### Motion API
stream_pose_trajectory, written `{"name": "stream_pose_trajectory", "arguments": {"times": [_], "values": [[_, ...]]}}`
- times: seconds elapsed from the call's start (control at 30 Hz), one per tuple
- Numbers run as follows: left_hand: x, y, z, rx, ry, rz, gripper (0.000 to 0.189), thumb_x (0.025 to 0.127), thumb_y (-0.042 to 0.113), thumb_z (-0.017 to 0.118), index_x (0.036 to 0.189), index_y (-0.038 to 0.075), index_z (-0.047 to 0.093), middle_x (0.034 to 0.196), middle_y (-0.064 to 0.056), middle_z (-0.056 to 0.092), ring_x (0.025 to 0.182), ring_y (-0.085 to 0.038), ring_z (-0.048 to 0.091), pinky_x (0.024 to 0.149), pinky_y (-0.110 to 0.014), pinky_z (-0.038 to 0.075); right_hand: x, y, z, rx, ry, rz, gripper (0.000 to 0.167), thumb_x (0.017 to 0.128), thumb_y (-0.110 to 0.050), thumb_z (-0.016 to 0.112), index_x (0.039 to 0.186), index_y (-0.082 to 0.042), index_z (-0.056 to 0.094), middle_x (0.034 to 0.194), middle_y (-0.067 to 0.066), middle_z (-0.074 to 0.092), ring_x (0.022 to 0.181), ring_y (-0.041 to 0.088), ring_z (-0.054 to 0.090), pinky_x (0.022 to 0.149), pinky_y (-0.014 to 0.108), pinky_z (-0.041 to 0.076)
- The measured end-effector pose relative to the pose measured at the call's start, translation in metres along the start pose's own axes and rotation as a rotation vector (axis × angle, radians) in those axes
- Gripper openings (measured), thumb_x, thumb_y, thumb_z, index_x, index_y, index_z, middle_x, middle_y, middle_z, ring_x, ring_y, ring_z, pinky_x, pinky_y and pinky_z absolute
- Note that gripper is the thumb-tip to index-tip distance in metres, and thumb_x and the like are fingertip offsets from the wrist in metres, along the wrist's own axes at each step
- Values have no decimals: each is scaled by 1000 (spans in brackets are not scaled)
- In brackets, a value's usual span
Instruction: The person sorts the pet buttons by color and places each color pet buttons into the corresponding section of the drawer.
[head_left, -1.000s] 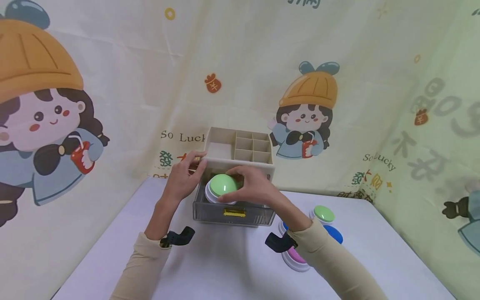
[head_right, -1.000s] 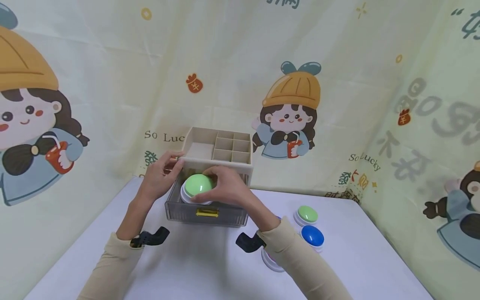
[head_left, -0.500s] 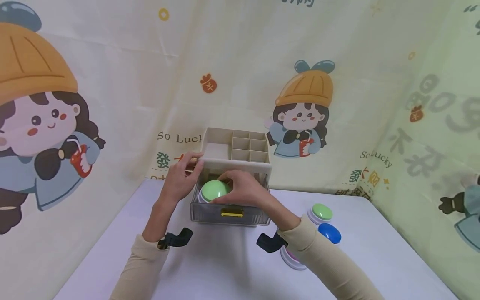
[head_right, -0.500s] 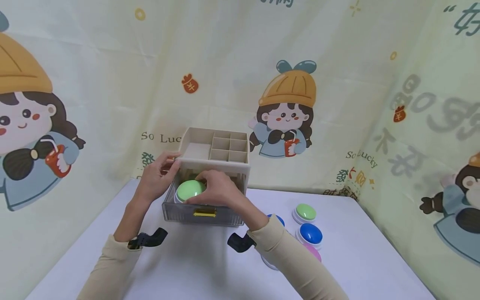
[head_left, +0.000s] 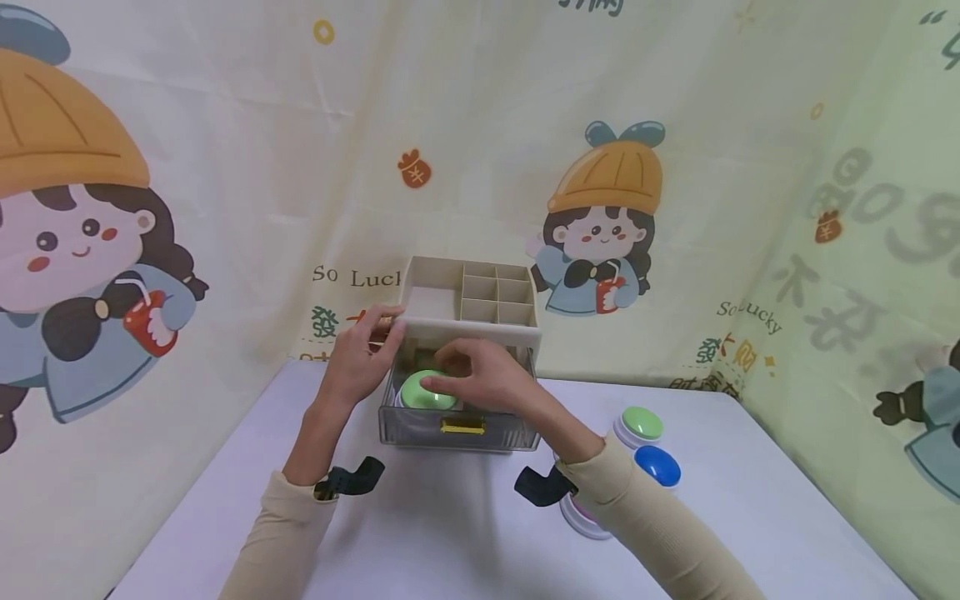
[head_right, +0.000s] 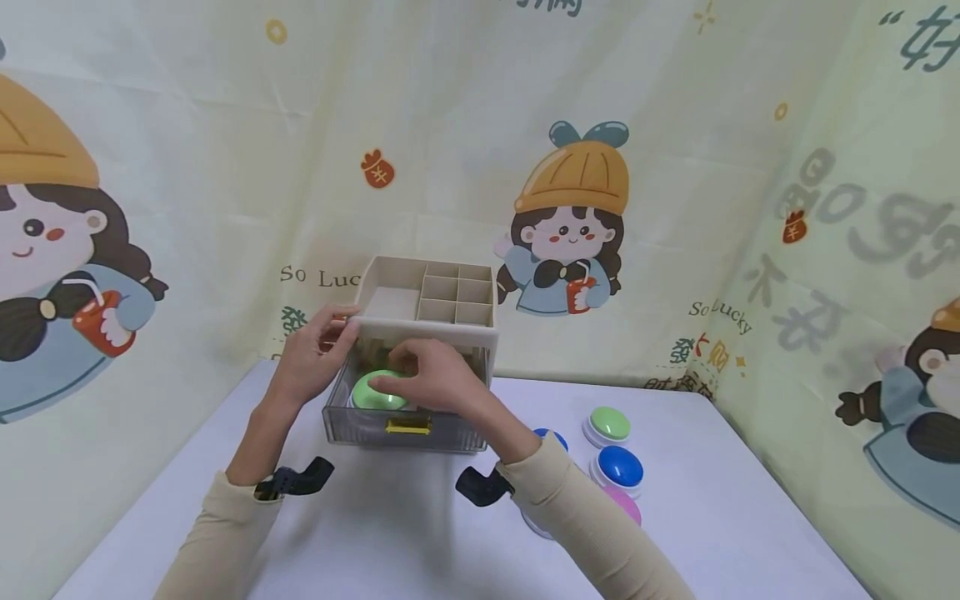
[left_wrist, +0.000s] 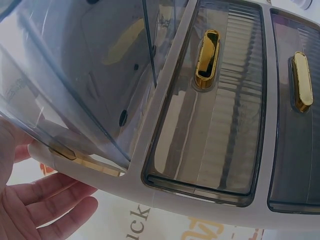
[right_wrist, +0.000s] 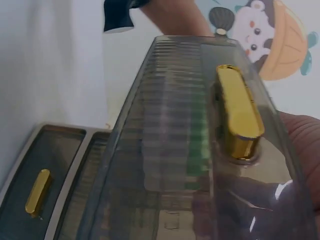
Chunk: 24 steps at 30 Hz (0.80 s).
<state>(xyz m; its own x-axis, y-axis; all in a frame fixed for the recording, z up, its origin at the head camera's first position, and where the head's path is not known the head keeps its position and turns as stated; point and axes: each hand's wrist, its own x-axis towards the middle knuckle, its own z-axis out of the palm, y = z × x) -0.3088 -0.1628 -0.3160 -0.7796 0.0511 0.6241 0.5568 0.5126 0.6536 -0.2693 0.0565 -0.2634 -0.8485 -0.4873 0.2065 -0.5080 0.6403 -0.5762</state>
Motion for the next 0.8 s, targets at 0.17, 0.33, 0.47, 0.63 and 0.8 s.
{"name": "stream_pose_trajectory", "arguments": {"times": [0.17, 0.33, 0.47, 0.63, 0.8], "values": [[0, 1, 1, 2, -1, -1, 39, 105, 34, 57, 136, 11, 61, 119, -22, 72, 99, -37, 73, 83, -55, 60, -6, 0, -7, 152, 48, 34, 42, 96, -39, 72, 128, -12, 68, 119, 1, 71, 108, 17, 65, 95, 37, 55], [0, 0, 1, 3, 8, 12, 38, 105, 33, 57, 135, 11, 61, 117, -23, 73, 98, -37, 73, 83, -55, 60, -10, -2, -17, 397, 7, 86, 40, 100, -39, 65, 132, -14, 66, 122, 1, 69, 114, 23, 64, 92, 34, 56], [0, -1, 2, 6, 12, 15, 38, 105, 33, 57, 135, 11, 61, 117, -23, 73, 98, -38, 74, 82, -55, 60, -13, -3, -25, 624, -35, 115, 40, 105, -34, 58, 136, -9, 63, 129, 7, 68, 119, 27, 63, 89, 29, 54], [0, -1, 1, 1, 9, 17, 38, 105, 33, 57, 135, 10, 61, 117, -23, 73, 98, -38, 74, 83, -55, 60, -17, -2, -30, 753, -32, 104, 43, 109, -28, 50, 141, -1, 58, 135, 17, 65, 122, 32, 61, 86, 26, 53], [0, 0, 1, -1, 8, 16, 38, 105, 32, 57, 136, 10, 61, 118, -23, 72, 98, -37, 73, 84, -54, 60, -21, 1, -32, 762, 0, 113, 42, 108, -27, 53, 140, -1, 59, 134, 16, 66, 126, 38, 57, 84, 23, 53]]}}
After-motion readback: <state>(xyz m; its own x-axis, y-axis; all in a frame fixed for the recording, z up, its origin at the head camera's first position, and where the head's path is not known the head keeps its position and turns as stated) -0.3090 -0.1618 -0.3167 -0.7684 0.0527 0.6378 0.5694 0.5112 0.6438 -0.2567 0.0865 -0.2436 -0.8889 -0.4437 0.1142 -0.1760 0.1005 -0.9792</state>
